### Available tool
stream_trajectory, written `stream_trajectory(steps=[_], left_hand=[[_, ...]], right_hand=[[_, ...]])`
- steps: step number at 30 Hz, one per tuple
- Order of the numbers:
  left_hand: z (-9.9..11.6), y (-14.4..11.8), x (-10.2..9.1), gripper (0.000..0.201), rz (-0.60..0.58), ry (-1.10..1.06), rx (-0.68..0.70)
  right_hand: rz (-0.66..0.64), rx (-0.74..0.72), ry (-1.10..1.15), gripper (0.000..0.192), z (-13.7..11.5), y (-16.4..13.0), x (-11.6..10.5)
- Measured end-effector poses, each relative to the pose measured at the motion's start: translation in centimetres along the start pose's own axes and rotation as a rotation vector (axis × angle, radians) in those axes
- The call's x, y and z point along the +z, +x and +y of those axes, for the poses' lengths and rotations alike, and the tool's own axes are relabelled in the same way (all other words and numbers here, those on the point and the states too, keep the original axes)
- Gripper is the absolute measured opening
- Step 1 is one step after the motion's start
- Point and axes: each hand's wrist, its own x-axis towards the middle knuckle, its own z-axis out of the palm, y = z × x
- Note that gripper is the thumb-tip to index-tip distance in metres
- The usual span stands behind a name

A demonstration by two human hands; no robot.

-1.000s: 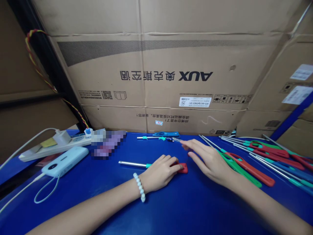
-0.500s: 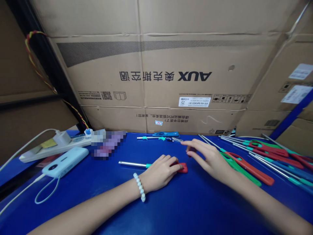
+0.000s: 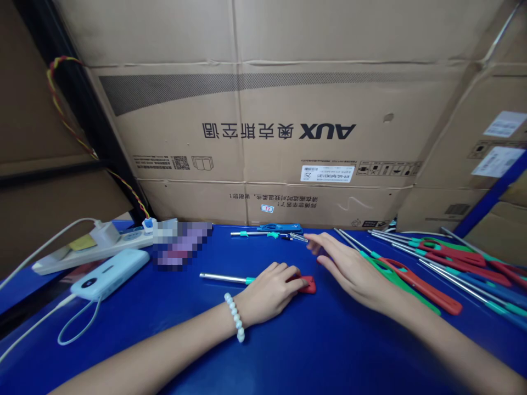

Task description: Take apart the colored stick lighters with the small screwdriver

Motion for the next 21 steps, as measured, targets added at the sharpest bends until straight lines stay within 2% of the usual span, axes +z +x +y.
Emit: stream_trajectory(steps=[3, 7, 12, 17, 21], left_hand=[[0.01, 0.01, 0.0, 0.025, -0.008, -0.008, 0.001], [0.01, 0.03, 0.01, 0.025, -0.018, 0.009, 0.0], [-0.03, 0.01, -0.01, 0.025, -0.02, -0.005, 0.0], [-0.03, 0.04, -0.02, 0.025, -0.02, 0.003, 0.0], [-0.03, 0.03, 0.01, 0.024, -0.025, -0.007, 0.001]], right_hand=[[-0.048, -0.003, 0.082, 0.034, -0.11, 0.02, -0.21], [-0.005, 0.012, -0.052, 0.02, -0.26, -0.02, -0.07], [-0.089, -0.003, 0.075, 0.033, -0.44, 0.13, -0.84], [-0.012, 0.028, -0.037, 0.009, -0.26, 0.06, -0.37], [-0.056, 0.046, 0.058, 0.019, -0.48, 0.06, -0.59]])
